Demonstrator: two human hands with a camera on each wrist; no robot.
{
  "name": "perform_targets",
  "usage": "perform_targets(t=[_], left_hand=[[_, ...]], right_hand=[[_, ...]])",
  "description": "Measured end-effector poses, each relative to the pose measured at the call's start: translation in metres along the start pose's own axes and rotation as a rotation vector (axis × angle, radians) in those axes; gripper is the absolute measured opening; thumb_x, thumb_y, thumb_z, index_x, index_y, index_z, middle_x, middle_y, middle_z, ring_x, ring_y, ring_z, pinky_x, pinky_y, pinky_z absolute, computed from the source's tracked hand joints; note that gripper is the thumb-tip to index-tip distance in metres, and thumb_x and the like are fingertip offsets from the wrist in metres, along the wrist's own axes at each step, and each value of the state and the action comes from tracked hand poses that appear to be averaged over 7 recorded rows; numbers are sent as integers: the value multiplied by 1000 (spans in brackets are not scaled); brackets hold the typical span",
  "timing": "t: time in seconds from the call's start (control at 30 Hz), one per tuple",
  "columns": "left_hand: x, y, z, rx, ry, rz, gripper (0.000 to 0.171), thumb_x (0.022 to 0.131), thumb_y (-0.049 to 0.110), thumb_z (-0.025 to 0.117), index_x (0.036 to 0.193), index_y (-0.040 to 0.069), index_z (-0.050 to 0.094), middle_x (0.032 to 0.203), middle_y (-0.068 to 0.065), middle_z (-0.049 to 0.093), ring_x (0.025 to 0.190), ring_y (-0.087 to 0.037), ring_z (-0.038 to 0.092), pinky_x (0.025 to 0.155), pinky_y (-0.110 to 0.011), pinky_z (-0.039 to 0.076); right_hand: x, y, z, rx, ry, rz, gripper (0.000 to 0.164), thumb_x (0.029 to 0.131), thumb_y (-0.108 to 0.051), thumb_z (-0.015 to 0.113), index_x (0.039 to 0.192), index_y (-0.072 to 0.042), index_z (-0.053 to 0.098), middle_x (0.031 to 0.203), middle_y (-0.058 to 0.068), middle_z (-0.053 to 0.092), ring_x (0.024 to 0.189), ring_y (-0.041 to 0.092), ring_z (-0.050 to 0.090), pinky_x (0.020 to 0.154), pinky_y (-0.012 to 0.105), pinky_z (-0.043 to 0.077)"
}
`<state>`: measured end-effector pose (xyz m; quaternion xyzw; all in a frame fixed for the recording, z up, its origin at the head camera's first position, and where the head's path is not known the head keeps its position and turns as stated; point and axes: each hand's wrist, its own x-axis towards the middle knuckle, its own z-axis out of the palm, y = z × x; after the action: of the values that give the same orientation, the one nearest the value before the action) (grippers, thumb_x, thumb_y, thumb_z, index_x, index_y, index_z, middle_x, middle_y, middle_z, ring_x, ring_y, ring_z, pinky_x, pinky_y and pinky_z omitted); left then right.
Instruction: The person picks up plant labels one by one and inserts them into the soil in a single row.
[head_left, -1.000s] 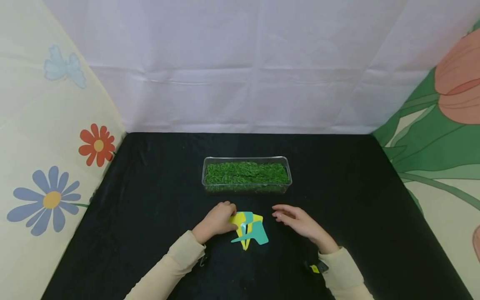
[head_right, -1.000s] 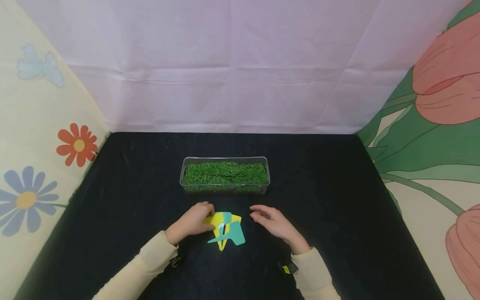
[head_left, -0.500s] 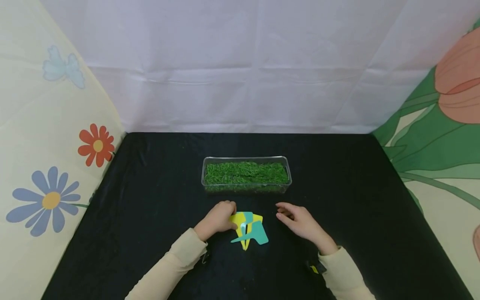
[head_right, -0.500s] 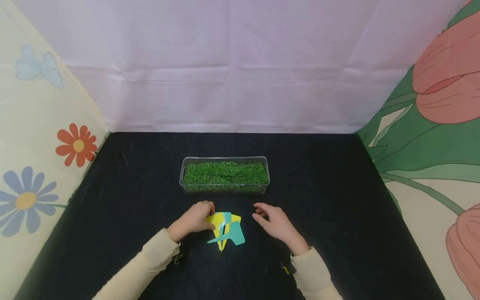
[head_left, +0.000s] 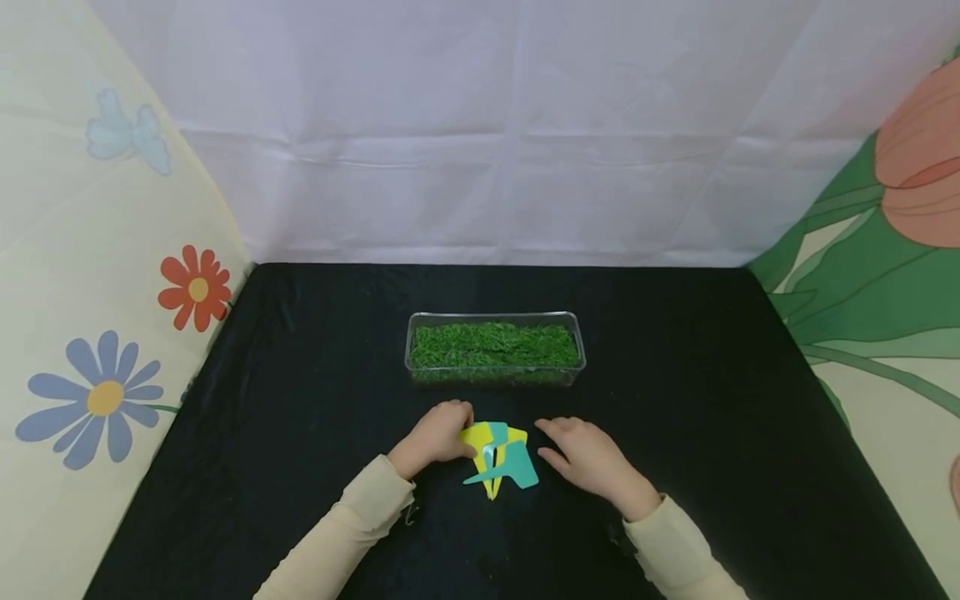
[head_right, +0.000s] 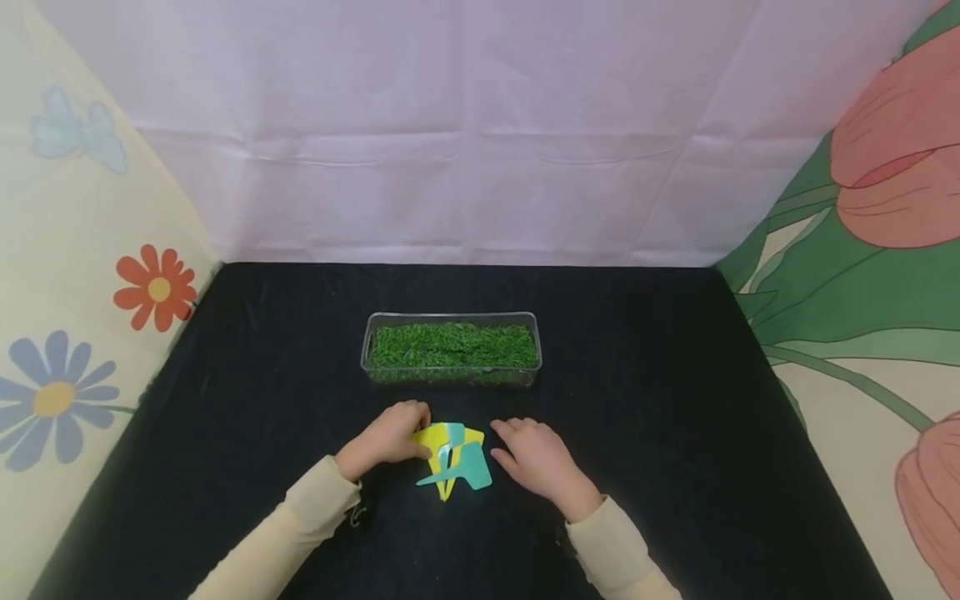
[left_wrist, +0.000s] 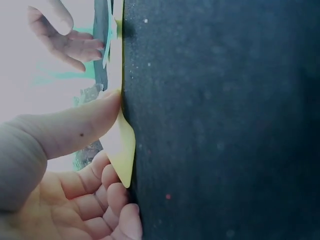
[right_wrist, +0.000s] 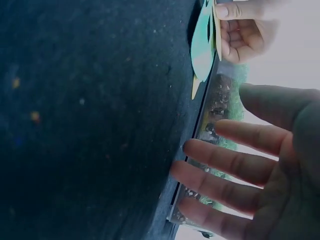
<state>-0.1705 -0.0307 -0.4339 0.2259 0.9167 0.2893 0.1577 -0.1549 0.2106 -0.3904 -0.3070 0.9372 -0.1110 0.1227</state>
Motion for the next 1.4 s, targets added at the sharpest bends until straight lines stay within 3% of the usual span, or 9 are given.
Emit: perform_targets(t=[0.27,0.6,0.93,1.4], left_hand=[[-2,-1,-4,-67,-25,-7,25,72,19,77,81,8,55,67,2,47,56,-11,41,53,-24,36],[-2,-14,-6,-184,-36,33,22,76,10,73,93,2,61,69,0,52,57,-11,46,54,-25,40],[-5,-18,-17,-326,10,62,12,80,5,67,91,3,62,76,1,55,65,-12,48,61,-26,42],[-7,-20,-36,-432,108,174,9,81,5,66,88,4,61,74,2,54,63,-10,47,59,-25,43]], right_hand=[[-2,-2,0,-16,14,-44,38,86,-22,62,119,-2,58,107,12,62,91,26,60,74,40,48],[-5,-1,2,10,-9,-42,38,87,-22,62,119,-3,57,108,12,62,91,25,60,74,39,49],[-6,-1,1,9,-4,-31,38,87,-22,61,120,-3,57,109,12,61,94,26,59,76,41,48],[3,-4,-6,48,11,-64,38,88,-21,61,120,-2,57,111,12,60,98,26,58,77,40,48]])
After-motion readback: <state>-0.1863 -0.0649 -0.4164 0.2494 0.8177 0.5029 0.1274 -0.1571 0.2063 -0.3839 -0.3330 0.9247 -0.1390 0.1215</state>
